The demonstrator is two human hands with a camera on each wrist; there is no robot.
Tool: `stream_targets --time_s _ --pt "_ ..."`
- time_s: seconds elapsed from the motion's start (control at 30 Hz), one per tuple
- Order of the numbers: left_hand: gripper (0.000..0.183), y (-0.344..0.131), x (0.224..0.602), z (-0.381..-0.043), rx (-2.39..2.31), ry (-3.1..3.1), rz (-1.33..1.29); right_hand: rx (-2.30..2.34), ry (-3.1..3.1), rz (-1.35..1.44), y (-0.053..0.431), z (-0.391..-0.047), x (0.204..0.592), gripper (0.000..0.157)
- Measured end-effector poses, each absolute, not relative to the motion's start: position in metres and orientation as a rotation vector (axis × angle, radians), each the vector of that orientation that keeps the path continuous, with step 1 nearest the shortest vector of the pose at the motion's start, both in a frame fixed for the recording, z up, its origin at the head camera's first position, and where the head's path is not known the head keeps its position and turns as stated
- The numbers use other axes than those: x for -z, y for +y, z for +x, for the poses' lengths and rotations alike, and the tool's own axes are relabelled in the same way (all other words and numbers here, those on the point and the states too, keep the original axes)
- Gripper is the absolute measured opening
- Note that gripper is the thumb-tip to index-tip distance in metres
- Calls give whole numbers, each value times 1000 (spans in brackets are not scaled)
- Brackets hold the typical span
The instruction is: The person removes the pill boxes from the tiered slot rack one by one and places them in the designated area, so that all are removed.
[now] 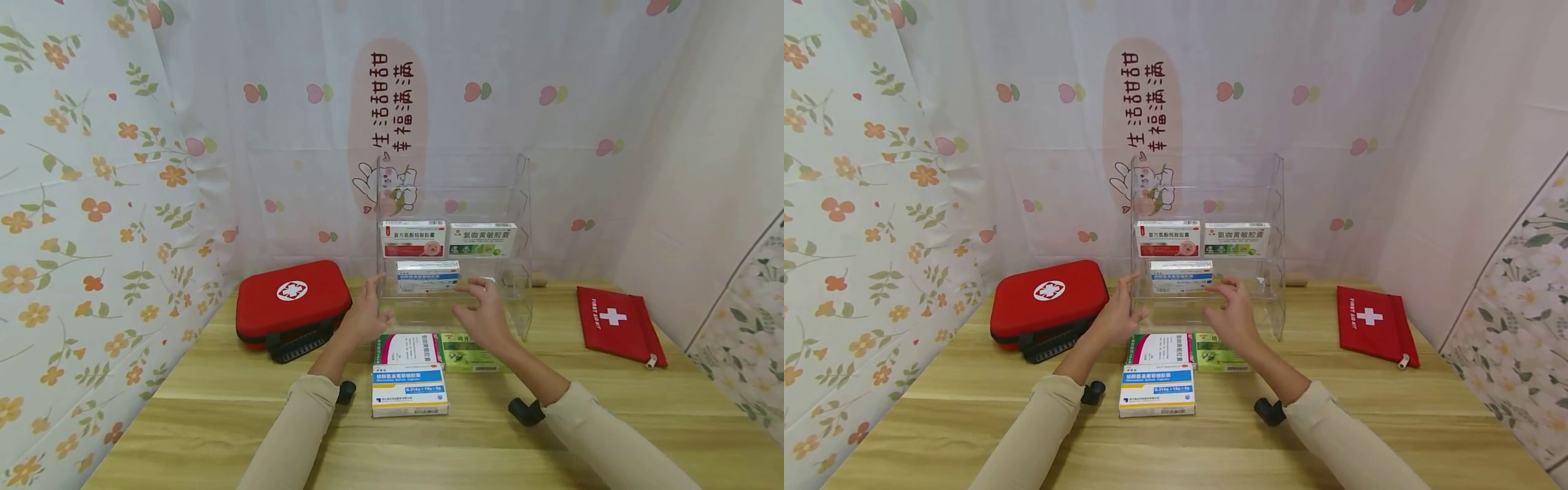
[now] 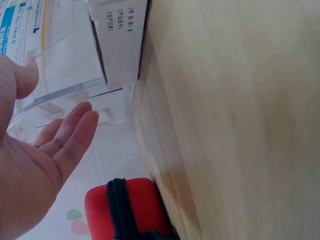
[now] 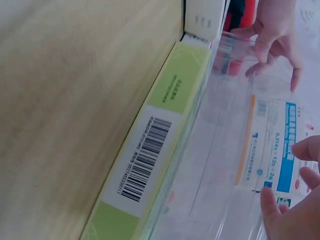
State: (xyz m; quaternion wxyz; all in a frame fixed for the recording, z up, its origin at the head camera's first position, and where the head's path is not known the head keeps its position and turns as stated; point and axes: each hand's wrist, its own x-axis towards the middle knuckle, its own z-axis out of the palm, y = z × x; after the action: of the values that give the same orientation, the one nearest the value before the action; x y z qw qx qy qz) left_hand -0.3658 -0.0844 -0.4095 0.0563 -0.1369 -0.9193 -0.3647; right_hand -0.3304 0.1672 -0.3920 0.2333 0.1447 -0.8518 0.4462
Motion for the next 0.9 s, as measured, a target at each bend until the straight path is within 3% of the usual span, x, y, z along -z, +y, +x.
stream_targets --time_s 0.9 --pt "86 -84 414 -367 1126 -2776 -410 -1238 -2330 542 162 -364 381 32"
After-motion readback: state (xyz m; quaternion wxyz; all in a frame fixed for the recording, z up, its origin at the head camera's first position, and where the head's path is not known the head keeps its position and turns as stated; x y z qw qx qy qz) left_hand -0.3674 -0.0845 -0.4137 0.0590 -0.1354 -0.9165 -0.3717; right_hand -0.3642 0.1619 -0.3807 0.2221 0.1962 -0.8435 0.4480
